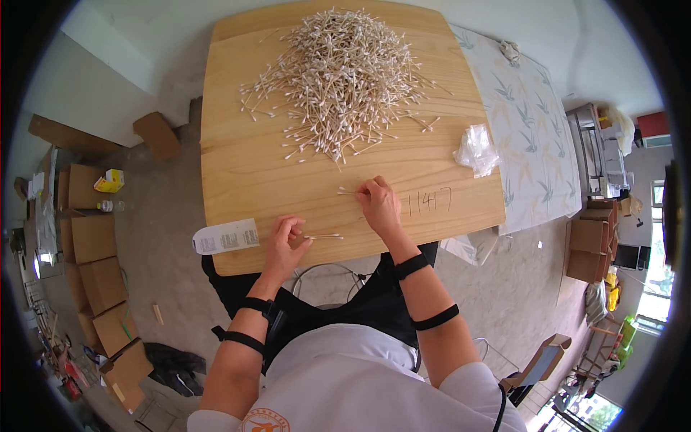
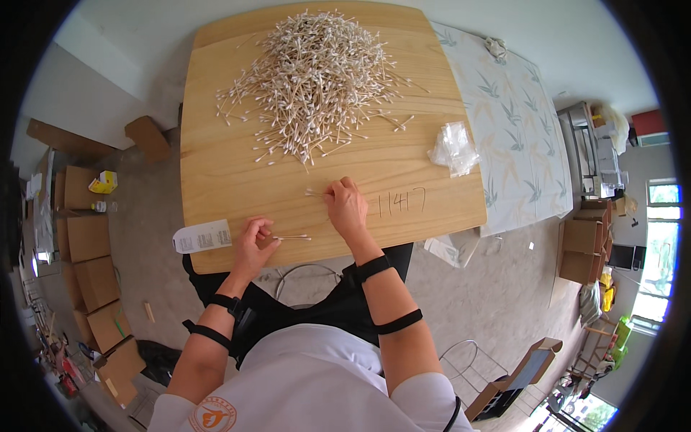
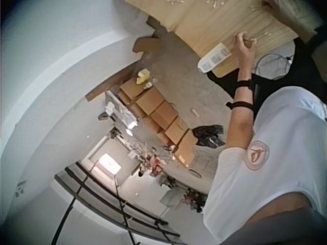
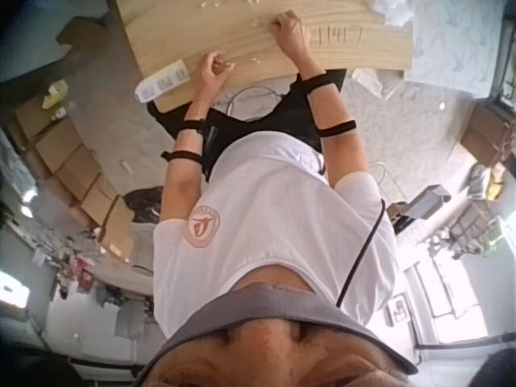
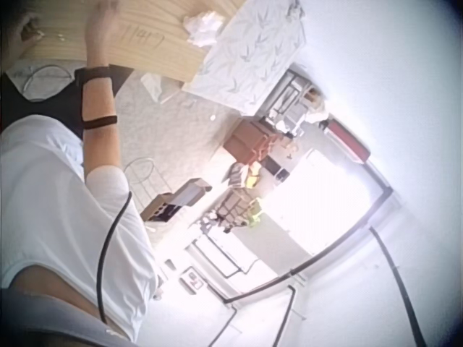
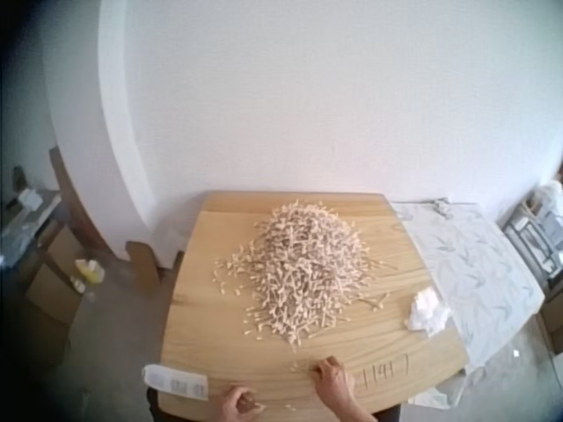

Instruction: The person gathers a pile of cotton swabs and moves them to another table. They then pick up a plastic bag before arranging the cotton swabs one by one into a neat row.

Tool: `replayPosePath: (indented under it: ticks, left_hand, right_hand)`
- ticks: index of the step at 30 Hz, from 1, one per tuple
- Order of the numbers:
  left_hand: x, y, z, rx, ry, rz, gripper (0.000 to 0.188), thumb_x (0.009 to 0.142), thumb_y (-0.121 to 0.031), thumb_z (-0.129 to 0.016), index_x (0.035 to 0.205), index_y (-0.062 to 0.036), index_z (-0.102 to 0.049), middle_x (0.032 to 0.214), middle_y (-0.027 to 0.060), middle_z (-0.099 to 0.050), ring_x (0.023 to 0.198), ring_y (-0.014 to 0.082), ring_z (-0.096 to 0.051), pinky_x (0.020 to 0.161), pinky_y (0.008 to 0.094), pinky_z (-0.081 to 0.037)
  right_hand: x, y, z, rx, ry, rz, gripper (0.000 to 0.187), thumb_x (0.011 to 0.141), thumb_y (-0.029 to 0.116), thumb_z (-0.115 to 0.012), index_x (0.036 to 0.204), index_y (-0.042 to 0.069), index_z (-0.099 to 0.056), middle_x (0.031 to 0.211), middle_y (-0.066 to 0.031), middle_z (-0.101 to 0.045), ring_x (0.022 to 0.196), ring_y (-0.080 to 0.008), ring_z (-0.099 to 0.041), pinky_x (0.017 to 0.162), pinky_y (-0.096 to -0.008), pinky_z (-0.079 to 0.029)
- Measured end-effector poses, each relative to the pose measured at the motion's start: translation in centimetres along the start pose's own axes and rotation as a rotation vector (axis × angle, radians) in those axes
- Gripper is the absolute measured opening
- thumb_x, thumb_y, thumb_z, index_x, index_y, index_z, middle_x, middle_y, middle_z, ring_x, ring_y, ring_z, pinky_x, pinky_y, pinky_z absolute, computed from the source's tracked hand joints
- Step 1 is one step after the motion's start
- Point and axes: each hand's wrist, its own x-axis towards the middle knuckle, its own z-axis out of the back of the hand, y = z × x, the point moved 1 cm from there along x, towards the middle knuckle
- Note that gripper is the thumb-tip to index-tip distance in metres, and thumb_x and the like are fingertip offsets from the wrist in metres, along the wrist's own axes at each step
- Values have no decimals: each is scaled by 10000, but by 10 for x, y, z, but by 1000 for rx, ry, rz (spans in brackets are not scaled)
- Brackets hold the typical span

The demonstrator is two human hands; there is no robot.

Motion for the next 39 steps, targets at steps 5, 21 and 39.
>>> replayPosePath:
  ticks: [5,21,39]
  left_hand:
    - [0,0,0,6,-20,8,377,720,-20,-767,1048,-60,-586,992,44,-571,823,160,-564,743,279,-482]
    - [3,1,6,12,9,8,403,739,-69,-762,1104,-46,-593,1010,76,-598,877,189,-590,774,299,-491]
    - [-51,15,-4,957,225,-311,877,733,-323,-762,1425,-8,-326,1547,127,-245,1436,312,-211,1163,574,-126]
  right_hand:
    - [13,-19,4,104,57,-43,114,776,133,-684,880,86,-682,901,-85,-627,786,-288,-628,669,-385,-503]
    - [-17,5,-4,262,101,10,300,672,111,-780,953,54,-690,969,-86,-640,863,-249,-645,746,-321,-518]
    - [-90,7,-8,-438,73,109,615,954,384,-452,1485,113,-301,1579,-95,-204,1464,-295,-145,1178,-481,-82]
